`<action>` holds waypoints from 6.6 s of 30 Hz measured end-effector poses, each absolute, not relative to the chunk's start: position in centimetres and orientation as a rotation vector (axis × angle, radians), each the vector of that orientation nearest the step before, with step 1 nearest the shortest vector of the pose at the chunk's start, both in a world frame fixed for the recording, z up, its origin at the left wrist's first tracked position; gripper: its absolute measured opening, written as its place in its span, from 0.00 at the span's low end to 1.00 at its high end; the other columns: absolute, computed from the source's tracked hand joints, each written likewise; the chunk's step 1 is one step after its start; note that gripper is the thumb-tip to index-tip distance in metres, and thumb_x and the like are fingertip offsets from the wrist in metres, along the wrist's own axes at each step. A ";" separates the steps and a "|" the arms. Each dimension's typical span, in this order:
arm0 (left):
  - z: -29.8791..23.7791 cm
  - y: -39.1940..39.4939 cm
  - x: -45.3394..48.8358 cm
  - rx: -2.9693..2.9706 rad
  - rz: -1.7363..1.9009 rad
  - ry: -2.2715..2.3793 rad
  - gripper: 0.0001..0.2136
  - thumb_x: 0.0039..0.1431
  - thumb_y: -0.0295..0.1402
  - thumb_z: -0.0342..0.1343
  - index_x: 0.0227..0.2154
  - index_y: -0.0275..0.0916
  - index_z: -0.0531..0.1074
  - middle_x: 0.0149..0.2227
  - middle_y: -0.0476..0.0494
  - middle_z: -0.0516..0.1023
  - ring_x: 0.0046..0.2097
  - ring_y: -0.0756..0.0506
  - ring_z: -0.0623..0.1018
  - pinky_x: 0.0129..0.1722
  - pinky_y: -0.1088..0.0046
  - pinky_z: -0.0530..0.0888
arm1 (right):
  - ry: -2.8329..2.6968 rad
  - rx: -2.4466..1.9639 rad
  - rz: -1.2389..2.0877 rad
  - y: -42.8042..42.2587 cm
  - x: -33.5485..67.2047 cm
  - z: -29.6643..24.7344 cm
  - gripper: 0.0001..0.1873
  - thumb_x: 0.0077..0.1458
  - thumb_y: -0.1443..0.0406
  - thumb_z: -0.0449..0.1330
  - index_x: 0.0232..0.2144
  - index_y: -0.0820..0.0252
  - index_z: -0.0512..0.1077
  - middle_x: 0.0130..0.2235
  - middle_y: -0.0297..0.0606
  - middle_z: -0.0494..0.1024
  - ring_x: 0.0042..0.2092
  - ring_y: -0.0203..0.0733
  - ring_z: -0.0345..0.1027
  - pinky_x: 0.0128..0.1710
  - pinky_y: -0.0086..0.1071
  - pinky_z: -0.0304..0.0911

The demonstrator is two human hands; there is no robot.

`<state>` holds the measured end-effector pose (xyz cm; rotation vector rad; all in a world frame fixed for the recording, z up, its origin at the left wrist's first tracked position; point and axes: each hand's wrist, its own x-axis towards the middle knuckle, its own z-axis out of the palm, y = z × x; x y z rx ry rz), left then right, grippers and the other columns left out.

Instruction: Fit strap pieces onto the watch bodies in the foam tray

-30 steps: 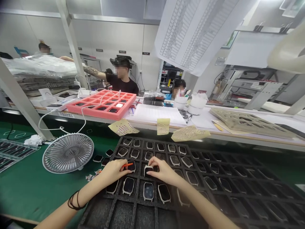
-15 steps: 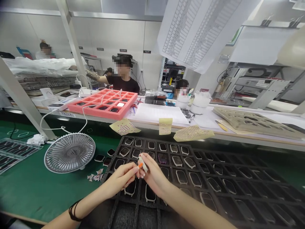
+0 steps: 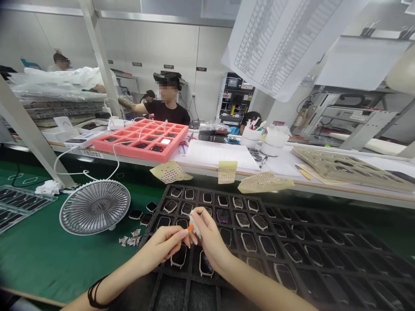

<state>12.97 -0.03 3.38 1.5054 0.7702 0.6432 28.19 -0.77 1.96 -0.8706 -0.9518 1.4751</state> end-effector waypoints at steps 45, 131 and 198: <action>-5.5 2.0 0.8 1.977 0.186 1.923 0.13 0.63 0.34 0.42 0.27 0.38 0.68 0.31 0.40 0.77 0.35 0.41 0.77 0.27 0.73 0.61 | -1.783 -1.454 0.843 1.2 33.5 -4.2 0.16 0.50 0.50 0.57 0.34 0.52 0.76 0.38 0.39 0.80 0.39 0.51 0.72 0.44 0.43 0.64; 2.0 1.1 8.6 1.668 0.873 1.112 0.21 0.55 0.53 0.49 0.20 0.38 0.61 0.17 0.56 0.55 0.19 0.54 0.56 0.19 0.80 0.54 | -1.431 -1.345 0.739 -1.2 36.0 -0.6 0.11 0.56 0.54 0.56 0.37 0.52 0.68 0.33 0.33 0.71 0.32 0.40 0.62 0.33 0.34 0.58; 3.1 0.0 18.2 1.535 0.446 0.557 0.18 0.61 0.47 0.45 0.28 0.36 0.66 0.12 0.60 0.56 0.14 0.56 0.53 0.15 0.81 0.52 | -0.755 -0.820 1.544 -3.9 33.8 3.2 0.15 0.54 0.56 0.61 0.26 0.58 0.62 0.17 0.23 0.63 0.14 0.23 0.45 0.16 0.22 0.40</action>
